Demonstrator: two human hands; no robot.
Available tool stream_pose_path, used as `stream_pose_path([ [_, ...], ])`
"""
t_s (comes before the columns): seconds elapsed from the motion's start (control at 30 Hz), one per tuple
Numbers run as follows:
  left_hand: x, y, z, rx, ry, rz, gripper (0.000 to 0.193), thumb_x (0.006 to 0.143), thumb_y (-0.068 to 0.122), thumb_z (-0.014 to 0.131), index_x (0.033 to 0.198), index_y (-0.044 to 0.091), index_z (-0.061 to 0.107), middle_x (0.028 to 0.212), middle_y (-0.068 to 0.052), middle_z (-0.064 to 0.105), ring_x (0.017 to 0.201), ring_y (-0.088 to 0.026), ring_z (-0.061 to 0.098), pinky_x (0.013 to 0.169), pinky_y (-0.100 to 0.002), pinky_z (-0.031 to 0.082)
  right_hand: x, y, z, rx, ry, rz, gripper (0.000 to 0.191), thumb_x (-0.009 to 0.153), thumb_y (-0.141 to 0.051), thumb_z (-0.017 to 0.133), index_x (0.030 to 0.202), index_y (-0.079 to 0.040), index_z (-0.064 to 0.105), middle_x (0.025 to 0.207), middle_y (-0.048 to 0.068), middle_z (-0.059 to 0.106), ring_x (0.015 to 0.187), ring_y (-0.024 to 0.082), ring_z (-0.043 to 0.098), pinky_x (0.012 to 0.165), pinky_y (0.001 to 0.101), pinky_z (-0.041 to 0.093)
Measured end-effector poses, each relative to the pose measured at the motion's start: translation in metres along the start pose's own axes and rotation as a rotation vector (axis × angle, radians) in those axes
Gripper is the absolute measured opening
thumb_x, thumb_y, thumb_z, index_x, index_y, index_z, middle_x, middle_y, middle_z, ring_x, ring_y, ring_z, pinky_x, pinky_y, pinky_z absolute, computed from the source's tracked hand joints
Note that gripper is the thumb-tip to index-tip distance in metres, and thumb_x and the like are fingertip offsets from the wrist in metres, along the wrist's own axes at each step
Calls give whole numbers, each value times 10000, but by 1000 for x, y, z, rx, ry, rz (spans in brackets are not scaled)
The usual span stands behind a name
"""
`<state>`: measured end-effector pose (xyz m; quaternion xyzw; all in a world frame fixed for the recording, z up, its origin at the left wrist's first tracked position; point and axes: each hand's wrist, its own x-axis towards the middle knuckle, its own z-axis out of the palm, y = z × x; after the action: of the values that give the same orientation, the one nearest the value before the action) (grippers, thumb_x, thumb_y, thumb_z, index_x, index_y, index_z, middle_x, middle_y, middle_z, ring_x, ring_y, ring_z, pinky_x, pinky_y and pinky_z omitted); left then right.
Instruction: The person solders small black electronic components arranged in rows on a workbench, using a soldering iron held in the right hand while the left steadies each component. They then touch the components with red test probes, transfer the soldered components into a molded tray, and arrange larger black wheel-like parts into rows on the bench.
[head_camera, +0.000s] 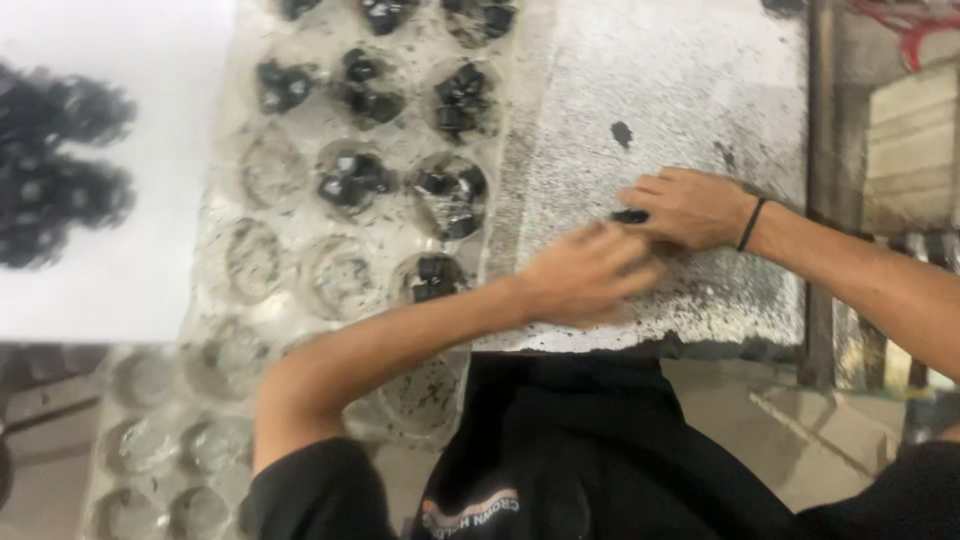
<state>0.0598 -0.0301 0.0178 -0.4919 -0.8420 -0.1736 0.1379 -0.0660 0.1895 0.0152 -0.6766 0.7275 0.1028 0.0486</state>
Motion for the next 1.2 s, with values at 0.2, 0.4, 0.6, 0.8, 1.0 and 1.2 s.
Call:
stream_pose_path([
  [0.2, 8, 2, 45, 68, -86, -109, 546, 890, 586, 607, 1228, 158, 601, 1214, -137, 559, 1161, -314, 543, 810, -482, 582, 57, 40, -39, 157, 351, 324, 388, 1021, -439, 631, 1227, -112, 651, 942, 81, 658, 733, 239, 635, 611, 364, 547],
  [0.4, 16, -16, 57, 43, -132, -146, 380, 983, 403, 537, 1066, 45, 635, 988, -170, 652, 873, -291, 667, 421, -363, 562, 268, 12, -108, 40, 332, 5, 401, 1017, -533, 584, 1118, -154, 663, 786, 30, 620, 609, 155, 596, 454, 262, 483],
  [0.6, -83, 0, -34, 67, 109, -315, 202, 877, 206, 624, 907, 6, 623, 890, -147, 660, 734, -272, 664, 485, -418, 540, 422, -30, -120, 2, 544, -225, 368, 880, -377, 724, 1200, -202, 679, 1052, 108, 672, 1026, 292, 635, 835, 431, 554],
  [0.8, -191, -5, -129, 285, 111, -938, 353, 912, 356, 697, 1067, 41, 660, 1047, -138, 650, 982, -298, 629, 690, -434, 546, 357, 38, -80, 370, 634, -156, 288, 1011, -149, 643, 1286, -109, 718, 1404, 153, 638, 1296, 315, 588, 1123, 440, 475],
  [1.0, -250, 26, -124, 328, 36, -908, 428, 933, 351, 698, 1254, 81, 612, 1345, -172, 610, 1313, -336, 534, 1037, -509, 434, 206, 100, -46, 393, 681, 679, 378, 1035, -190, 771, 1324, -1, 616, 1235, 223, 623, 1106, 329, 629, 918, 446, 558],
  [1.2, -328, 123, -123, 287, 824, -2095, 879, 904, 501, 775, 1451, -87, 418, 1399, -305, 491, 1341, -415, 471, 1173, -526, 364, 235, 138, -12, 1294, 988, 902, 580, 984, -189, 841, 1342, 7, 430, 1201, 83, 574, 1098, 185, 617, 915, 316, 557],
])
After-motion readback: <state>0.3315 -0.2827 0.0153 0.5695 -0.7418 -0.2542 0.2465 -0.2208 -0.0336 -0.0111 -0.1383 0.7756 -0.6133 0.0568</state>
